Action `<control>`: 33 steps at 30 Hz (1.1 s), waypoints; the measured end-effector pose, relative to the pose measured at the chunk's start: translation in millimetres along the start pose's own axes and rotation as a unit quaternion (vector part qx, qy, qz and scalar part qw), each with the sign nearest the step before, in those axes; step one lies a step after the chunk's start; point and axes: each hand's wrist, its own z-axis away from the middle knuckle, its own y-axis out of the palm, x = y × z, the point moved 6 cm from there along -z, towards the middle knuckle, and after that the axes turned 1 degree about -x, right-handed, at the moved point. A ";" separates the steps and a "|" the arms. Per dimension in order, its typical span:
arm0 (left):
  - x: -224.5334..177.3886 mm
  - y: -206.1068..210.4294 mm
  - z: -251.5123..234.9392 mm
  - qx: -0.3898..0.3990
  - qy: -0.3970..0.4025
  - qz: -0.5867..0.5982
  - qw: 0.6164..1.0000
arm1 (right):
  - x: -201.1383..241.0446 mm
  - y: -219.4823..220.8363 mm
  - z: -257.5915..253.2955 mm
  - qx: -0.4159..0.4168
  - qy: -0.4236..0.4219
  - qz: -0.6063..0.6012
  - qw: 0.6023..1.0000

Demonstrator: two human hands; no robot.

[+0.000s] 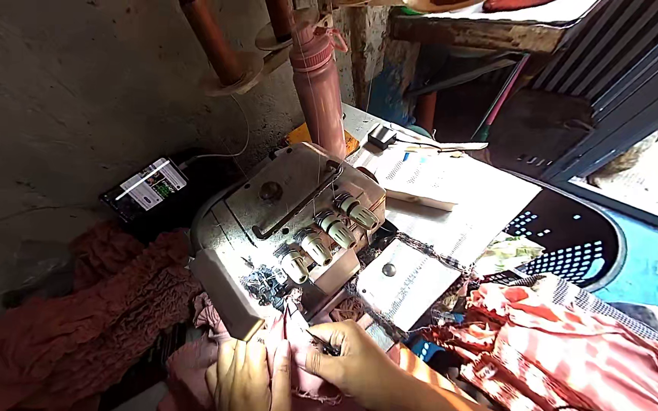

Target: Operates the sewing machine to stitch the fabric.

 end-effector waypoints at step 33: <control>-7.1 -6.1 -11.2 -0.030 -0.068 0.020 0.997 | 9.1 -6.0 -6.3 0.013 -0.051 0.048 0.997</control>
